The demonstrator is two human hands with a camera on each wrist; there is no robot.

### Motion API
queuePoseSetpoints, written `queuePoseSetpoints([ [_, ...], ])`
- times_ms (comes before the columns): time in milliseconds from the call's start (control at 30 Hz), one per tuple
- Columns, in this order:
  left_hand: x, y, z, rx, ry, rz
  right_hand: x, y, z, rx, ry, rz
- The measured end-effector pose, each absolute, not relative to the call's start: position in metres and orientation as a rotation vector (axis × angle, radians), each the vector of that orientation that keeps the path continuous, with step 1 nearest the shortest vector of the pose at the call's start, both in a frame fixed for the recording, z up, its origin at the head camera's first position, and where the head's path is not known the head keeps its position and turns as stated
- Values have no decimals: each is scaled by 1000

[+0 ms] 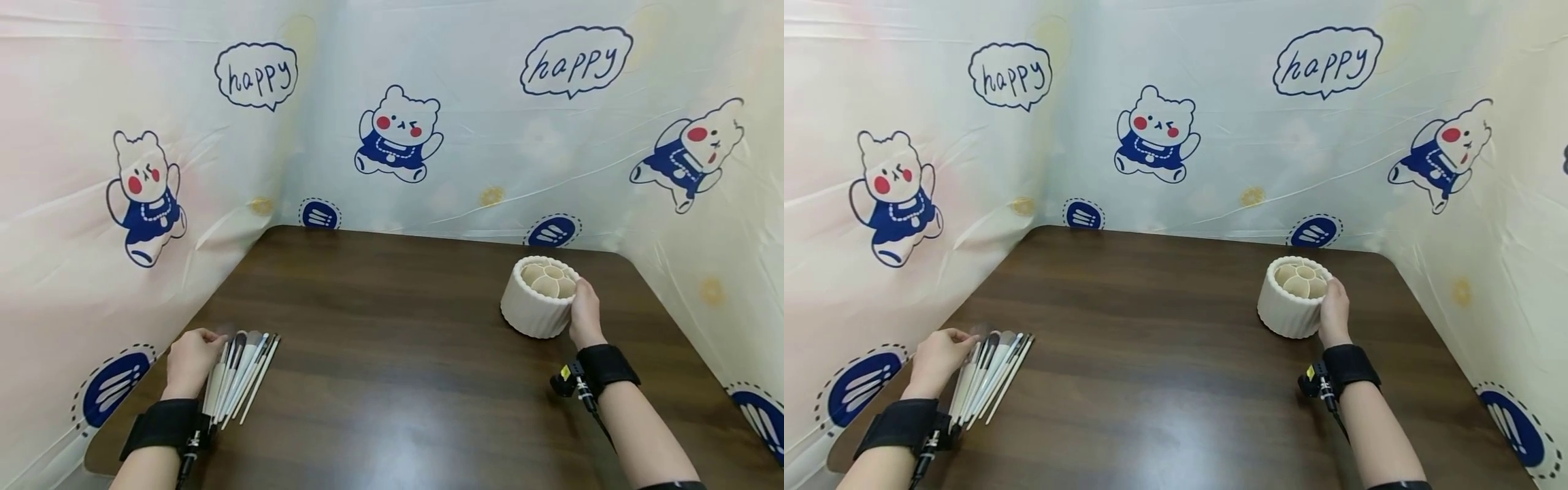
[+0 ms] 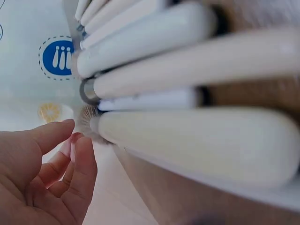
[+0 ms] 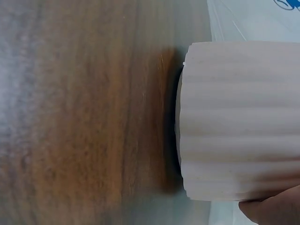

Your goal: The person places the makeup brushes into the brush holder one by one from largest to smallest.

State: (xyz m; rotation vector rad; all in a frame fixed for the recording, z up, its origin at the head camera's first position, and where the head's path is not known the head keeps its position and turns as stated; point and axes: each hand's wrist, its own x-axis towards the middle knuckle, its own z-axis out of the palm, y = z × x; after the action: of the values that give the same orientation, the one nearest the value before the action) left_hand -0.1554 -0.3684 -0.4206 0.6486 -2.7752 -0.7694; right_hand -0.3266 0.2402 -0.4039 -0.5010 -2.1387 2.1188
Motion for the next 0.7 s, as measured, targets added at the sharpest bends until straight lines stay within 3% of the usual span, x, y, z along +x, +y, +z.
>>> queuePoseSetpoints([
  [700, -159, -378, -417, 720, -2931, -794, -300, 221, -404, -341, -2265, 2198],
])
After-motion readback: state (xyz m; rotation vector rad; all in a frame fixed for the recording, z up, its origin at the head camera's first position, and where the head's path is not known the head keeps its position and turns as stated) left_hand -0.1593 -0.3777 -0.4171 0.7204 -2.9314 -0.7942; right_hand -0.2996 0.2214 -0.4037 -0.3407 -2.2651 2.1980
